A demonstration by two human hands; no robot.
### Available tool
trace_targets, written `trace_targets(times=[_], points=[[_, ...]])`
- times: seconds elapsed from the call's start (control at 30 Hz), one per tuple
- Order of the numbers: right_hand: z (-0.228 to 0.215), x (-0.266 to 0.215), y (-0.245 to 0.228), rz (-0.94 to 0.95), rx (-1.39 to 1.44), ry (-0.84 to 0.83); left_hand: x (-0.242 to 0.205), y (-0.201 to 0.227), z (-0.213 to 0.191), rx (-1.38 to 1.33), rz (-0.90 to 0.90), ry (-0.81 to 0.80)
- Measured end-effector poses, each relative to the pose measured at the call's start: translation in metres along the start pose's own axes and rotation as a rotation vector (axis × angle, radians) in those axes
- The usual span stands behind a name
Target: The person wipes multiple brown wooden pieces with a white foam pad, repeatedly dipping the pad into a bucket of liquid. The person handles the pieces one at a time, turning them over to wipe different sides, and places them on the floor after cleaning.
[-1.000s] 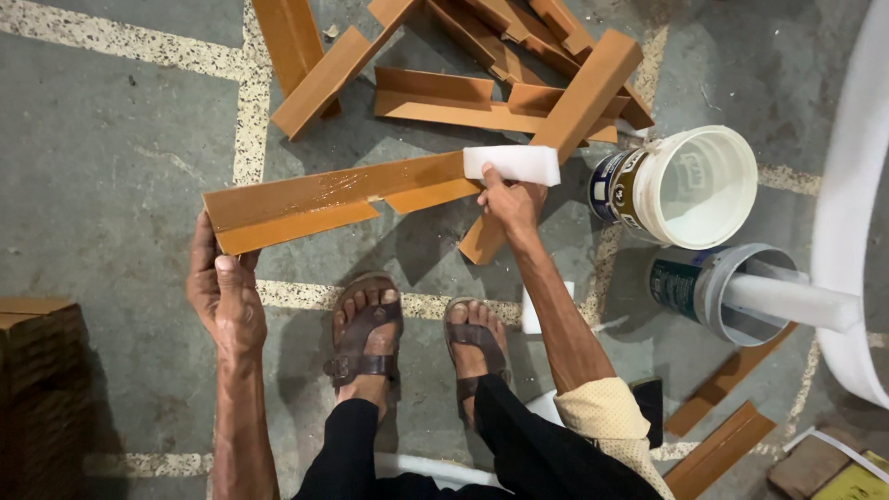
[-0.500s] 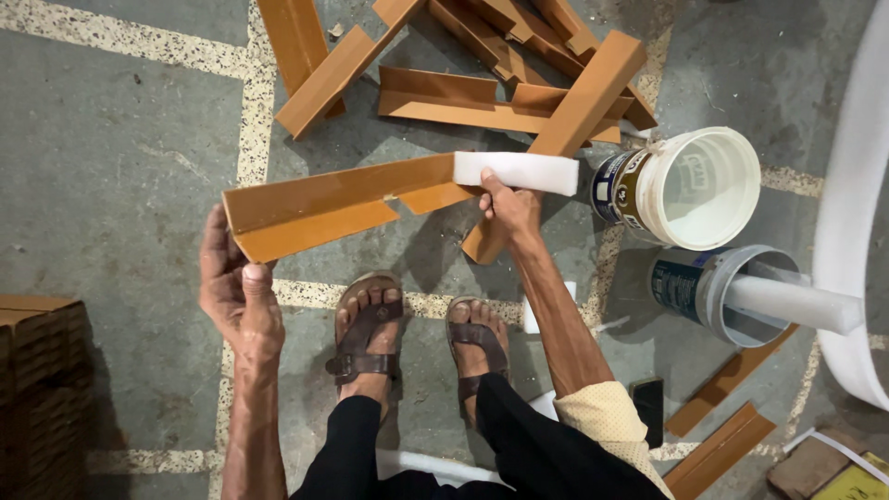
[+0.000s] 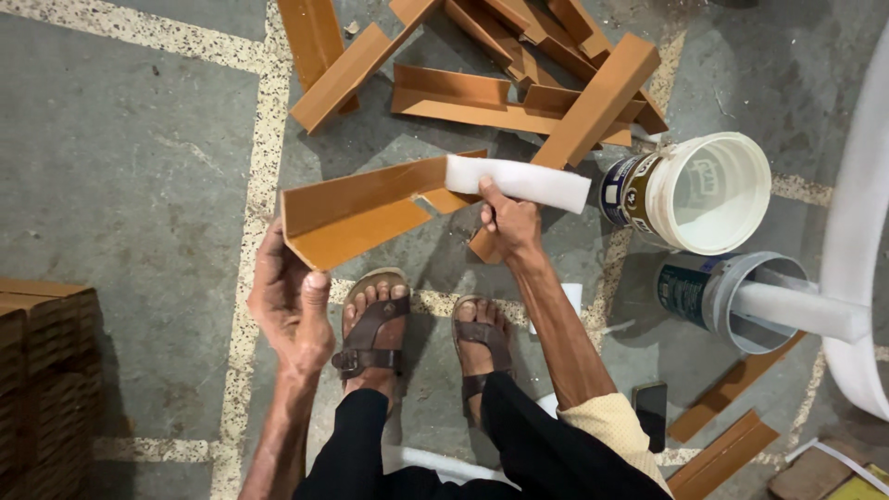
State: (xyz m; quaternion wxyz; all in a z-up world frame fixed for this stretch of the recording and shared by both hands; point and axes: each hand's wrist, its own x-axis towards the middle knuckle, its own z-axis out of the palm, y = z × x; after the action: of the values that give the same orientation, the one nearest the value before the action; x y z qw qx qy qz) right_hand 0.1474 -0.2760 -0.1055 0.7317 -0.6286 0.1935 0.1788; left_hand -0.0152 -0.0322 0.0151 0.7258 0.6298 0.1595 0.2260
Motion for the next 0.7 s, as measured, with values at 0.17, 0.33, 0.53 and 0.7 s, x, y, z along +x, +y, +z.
trace_targets(times=[0.17,0.33,0.53,0.7], points=[[0.011,-0.013,-0.003,-0.015,-0.005,-0.009,-0.008,0.004,0.010,0.065,-0.015,0.013],[0.028,-0.035,-0.012,0.043,0.039,-0.060,-0.015,0.004,0.017,0.023,-0.006,0.012],[0.044,-0.058,-0.025,0.005,0.099,-0.098,-0.016,0.015,0.032,-0.089,-0.073,0.056],[0.052,-0.073,-0.037,0.028,0.141,-0.091,-0.021,0.025,0.043,-0.086,-0.079,0.082]])
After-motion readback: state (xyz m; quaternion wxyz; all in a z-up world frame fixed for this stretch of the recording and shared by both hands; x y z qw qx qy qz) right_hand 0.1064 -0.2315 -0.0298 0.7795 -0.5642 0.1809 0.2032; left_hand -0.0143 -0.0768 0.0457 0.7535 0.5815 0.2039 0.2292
